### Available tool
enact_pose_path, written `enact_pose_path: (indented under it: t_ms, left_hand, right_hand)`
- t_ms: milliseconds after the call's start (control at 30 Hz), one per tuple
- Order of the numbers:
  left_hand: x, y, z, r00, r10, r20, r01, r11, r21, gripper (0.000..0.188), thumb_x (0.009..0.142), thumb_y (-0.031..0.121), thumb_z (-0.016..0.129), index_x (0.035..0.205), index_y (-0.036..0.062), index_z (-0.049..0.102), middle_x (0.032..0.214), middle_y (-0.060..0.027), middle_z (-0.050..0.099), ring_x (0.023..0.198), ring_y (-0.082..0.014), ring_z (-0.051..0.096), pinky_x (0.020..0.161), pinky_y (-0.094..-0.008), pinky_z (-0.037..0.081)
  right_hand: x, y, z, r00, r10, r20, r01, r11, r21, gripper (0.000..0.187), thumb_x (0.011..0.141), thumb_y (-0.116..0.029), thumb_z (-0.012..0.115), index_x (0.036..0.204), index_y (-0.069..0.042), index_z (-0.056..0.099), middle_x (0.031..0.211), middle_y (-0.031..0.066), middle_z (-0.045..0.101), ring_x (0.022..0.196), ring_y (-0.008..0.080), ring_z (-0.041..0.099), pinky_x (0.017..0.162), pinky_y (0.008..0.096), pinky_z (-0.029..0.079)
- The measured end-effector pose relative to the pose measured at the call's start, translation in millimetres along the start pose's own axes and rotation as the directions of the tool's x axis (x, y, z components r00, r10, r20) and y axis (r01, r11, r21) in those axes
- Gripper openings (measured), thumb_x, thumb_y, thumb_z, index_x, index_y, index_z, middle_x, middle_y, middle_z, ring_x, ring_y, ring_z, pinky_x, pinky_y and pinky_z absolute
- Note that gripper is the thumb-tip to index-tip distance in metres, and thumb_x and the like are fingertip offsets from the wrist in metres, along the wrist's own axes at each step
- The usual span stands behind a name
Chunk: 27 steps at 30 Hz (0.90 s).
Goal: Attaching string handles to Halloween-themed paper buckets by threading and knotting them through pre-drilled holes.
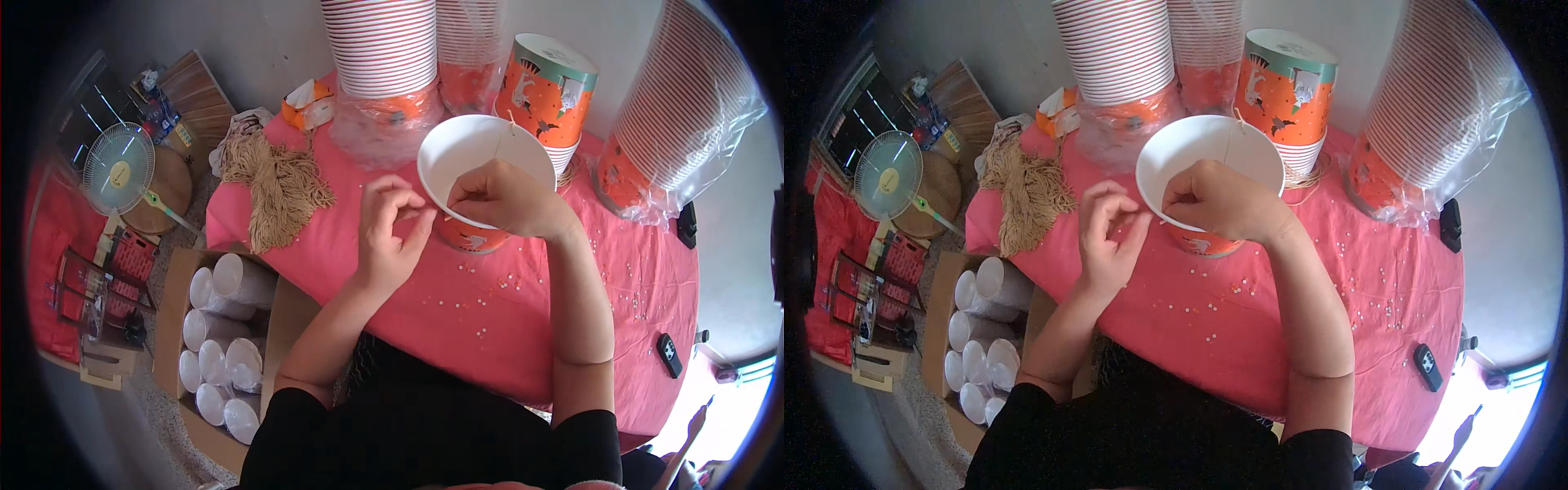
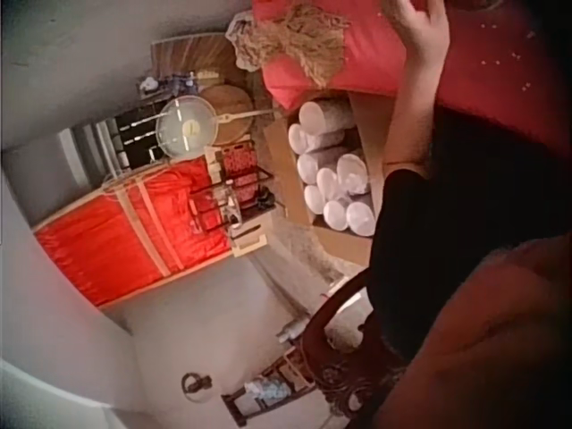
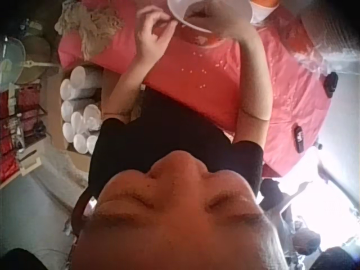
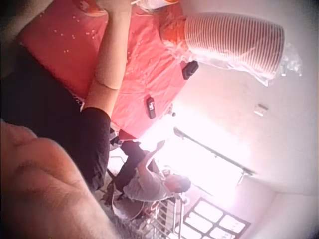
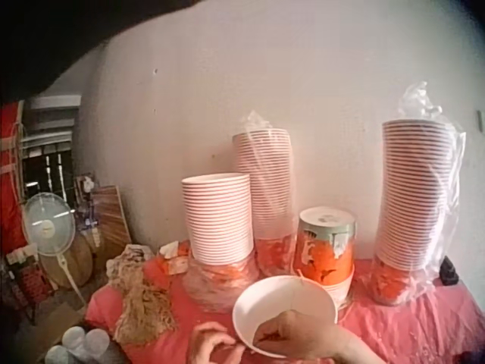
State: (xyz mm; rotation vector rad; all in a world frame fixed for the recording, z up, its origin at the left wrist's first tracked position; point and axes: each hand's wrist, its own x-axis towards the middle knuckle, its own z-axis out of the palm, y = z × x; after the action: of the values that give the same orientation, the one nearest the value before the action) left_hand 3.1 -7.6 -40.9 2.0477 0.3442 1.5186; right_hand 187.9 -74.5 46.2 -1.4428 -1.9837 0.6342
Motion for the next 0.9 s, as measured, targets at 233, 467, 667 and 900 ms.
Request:
enact_pose_path:
  t_ms: [233, 467, 667, 900]
  left_hand:
    - [-5.1, 7.5, 8.3, 0.992, 0.122, 0.04, -0.127, 0.98, 0.153, 0.021, 0.079, 0.001, 0.074, 0.094, 0.0017, 0.06, 0.094, -0.0118, 0.06, 0.086, -0.0279, 0.062, 0.072, -0.0352, 0.051]
    - [-9.6, 9.0, 11.2, 0.987, -0.161, -0.003, 0.16, 0.984, -0.074, 0.013, 0.083, -0.003, 0.07, 0.089, -0.0004, 0.058, 0.092, -0.0119, 0.062, 0.083, -0.0194, 0.065, 0.074, -0.029, 0.054]
    - [-11.6, -2.9, -9.3, 0.852, -0.516, 0.086, 0.466, 0.674, -0.573, 0.006, 0.096, 0.003, 0.053, 0.102, 0.003, 0.054, 0.105, -0.0144, 0.064, 0.084, -0.0187, 0.066, 0.067, -0.0299, 0.055]
    - [7.1, 2.4, -38.1, 0.775, -0.577, 0.259, 0.423, 0.168, -0.89, 0.007, 0.099, 0.018, 0.054, 0.103, 0.012, 0.055, 0.088, -0.0047, 0.061, 0.064, -0.0106, 0.055, 0.055, -0.0236, 0.042]
  right_hand:
    - [-0.8, 0.0, -1.3, 1.0, 0.006, 0.021, -0.006, 1.0, 0.009, 0.015, 0.083, -0.011, 0.062, 0.087, 0.001, 0.071, 0.072, 0.0106, 0.068, 0.063, 0.0176, 0.061, 0.063, 0.0316, 0.048]
    - [-2.6, 4.5, -4.1, 0.997, -0.073, 0.012, 0.073, 0.997, 0.028, 0.01, 0.084, -0.006, 0.063, 0.089, 0.001, 0.069, 0.072, 0.0046, 0.066, 0.065, 0.0103, 0.058, 0.061, 0.0275, 0.046]
    - [-8.6, -2.2, -13.3, 0.997, 0.075, -0.035, -0.075, 0.997, -0.02, 0.012, 0.082, -0.003, 0.063, 0.094, -0.001, 0.066, 0.066, 0.0007, 0.057, 0.062, 0.0086, 0.052, 0.057, 0.0271, 0.042]
    - [-16.4, -4.0, -18.1, 0.98, 0.054, -0.19, -0.076, 0.991, -0.109, 0.013, 0.081, 0.002, 0.062, 0.093, 0.0, 0.066, 0.066, 0.001, 0.054, 0.062, 0.0076, 0.05, 0.055, 0.0265, 0.04]
